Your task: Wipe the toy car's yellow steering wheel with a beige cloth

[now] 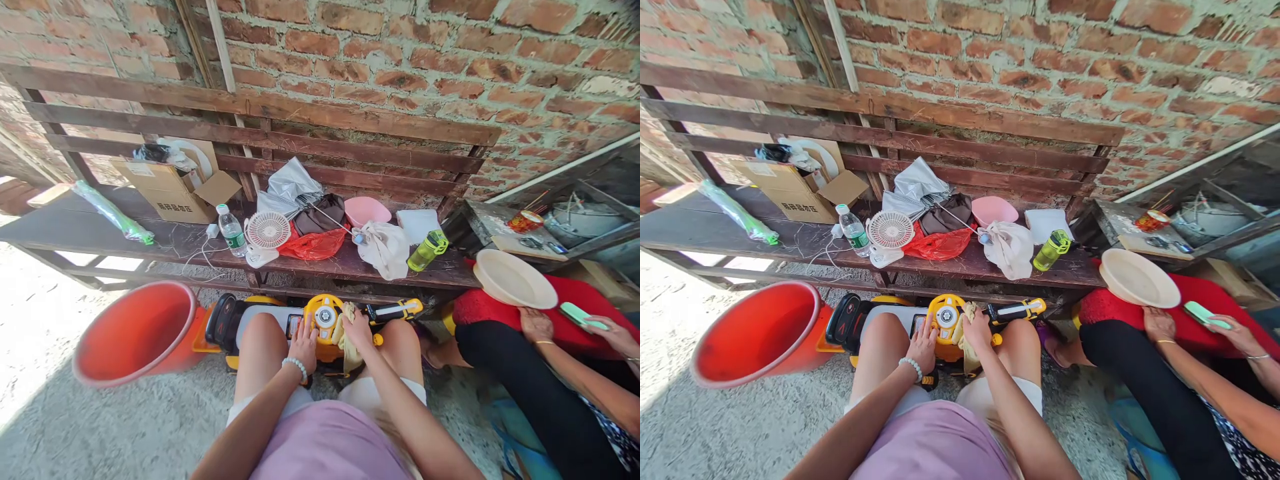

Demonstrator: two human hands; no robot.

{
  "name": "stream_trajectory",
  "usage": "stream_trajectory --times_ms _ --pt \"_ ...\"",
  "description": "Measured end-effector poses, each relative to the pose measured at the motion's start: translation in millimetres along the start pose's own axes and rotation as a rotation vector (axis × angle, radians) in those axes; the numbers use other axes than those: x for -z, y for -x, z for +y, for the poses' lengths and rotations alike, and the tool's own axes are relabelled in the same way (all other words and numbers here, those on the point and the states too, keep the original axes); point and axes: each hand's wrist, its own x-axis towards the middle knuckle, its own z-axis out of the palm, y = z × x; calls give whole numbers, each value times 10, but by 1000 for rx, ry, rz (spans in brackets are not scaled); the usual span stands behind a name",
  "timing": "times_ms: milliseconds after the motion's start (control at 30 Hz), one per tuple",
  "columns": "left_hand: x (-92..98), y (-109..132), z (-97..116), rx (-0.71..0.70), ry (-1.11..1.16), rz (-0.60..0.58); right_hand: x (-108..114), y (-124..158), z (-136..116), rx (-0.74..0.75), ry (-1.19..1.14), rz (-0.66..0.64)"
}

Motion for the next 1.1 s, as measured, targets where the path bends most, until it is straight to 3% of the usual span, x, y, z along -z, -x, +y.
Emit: stream_trajectory --times_ms 100,200,333,433,567,700,800,933,1100 --pt "61 -2 20 0 -8 -40 137 -162 -316 152 214 48" --pt "116 -12 30 -8 -15 -70 188 -384 -560 307 300 -4" --pt "146 -26 38 -10 -42 -82 182 -658 -562 192 211 -143" --pt "128 -37 34 1 -39 -78 144 -709 -371 21 11 -111" --pt "65 -67 15 12 -26 -78 -59 -430 -48 -262 -529 -39" --pt "29 -94 21 4 -50 -56 -413 65 174 -403 -1051 -242" --pt "56 -96 29 -5 -53 -50 -610 336 229 -408 -1151 -300" --pt "103 -85 25 -22 -48 -38 -656 422 226 -410 -1162 -304" --pt "10 -79 30 -22 -19 -2 -581 319 273 -415 -1071 -68"
